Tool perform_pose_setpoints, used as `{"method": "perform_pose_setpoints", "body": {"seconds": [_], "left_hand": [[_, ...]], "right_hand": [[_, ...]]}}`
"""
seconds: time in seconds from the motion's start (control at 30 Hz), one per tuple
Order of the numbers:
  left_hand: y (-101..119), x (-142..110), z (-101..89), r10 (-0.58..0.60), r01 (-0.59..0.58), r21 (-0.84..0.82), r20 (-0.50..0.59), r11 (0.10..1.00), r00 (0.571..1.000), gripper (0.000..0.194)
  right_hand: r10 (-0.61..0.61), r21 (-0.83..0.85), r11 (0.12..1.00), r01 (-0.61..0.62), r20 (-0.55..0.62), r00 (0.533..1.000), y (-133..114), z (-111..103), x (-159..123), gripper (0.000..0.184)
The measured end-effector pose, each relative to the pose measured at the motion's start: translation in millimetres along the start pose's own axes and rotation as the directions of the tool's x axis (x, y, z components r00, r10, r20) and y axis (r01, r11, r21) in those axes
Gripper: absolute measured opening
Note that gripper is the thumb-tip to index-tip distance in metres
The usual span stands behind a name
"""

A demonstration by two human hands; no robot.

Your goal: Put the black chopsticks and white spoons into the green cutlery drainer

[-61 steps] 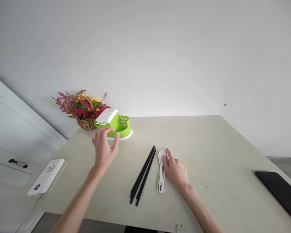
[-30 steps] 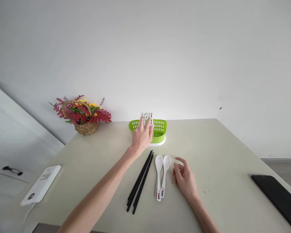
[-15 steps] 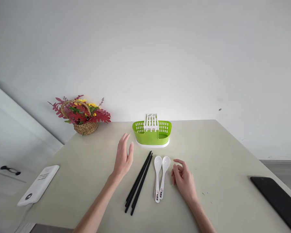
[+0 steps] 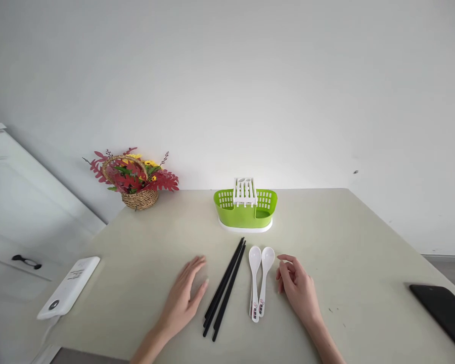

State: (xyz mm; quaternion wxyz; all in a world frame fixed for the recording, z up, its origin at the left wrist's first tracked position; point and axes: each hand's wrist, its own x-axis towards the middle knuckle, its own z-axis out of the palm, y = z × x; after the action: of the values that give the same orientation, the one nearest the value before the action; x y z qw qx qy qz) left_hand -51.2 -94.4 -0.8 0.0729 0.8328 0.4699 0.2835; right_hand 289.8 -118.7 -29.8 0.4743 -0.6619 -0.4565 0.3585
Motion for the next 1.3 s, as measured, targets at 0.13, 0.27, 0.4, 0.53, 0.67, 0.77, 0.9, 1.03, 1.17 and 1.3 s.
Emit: {"method": "perform_pose_setpoints", "body": {"seconds": [0.13,0.27,0.4,0.53,0.67,0.77,0.9,1.03,1.17,1.3], "left_hand": [[25.6,-13.6,-3.1,-0.002,0.005,-0.075,0.04,0.997,0.999,0.046],[38.9,-22.7,-3.3,0.011,-0.003,-0.073,0.114,0.997,0.993,0.054],[43.0,-24.0,-5.3,0.028,-0.023,-0.034,0.17,0.999,0.985,0.066],[48.7,-20.9,-10.4,0.092,-0.095,0.003,0.237,0.995,0.967,0.076],[52.7,-19.1,-11.2,0.126,-0.134,0.02,0.234,0.991,0.964,0.077],[50.9,-20.1,-6.9,0.11,-0.119,0.028,0.213,0.993,0.971,0.071],[44.7,-22.4,2.3,0.079,-0.088,0.047,0.163,0.995,0.983,0.065],[38.1,-23.8,11.2,0.034,-0.039,0.071,0.068,0.997,0.997,0.063],[34.0,-25.9,16.6,-0.014,0.011,0.078,0.033,0.997,0.999,0.061],[34.1,-27.0,17.4,-0.03,0.028,0.088,0.017,0.996,0.999,0.057]], "right_hand": [[-0.004,-0.012,1.0,0.004,0.0,1.0,-3.1,-0.7,-1.4,0.042],[-0.002,-0.034,0.999,0.002,0.004,1.0,-4.1,-0.6,-2.2,0.041],[-0.004,-0.043,0.999,0.004,0.006,1.0,-3.4,-0.1,-2.0,0.041],[-0.016,-0.05,0.999,0.016,-0.002,1.0,-3.2,-0.5,-1.7,0.042],[-0.029,-0.047,0.998,0.029,-0.004,1.0,-4.8,-1.1,-2.4,0.045],[-0.042,-0.042,0.998,0.042,-0.003,0.999,-5.2,-1.6,-2.8,0.045],[-0.039,-0.051,0.998,0.039,0.002,0.999,-3.2,-2.3,-1.8,0.038],[-0.048,-0.039,0.998,0.049,0.014,0.999,-1.3,-3.0,-0.4,0.038],[-0.06,-0.042,0.997,0.06,0.018,0.998,-1.5,-3.5,-0.4,0.038],[-0.076,-0.045,0.996,0.077,0.018,0.997,-1.2,-4.2,-0.2,0.04]]}}
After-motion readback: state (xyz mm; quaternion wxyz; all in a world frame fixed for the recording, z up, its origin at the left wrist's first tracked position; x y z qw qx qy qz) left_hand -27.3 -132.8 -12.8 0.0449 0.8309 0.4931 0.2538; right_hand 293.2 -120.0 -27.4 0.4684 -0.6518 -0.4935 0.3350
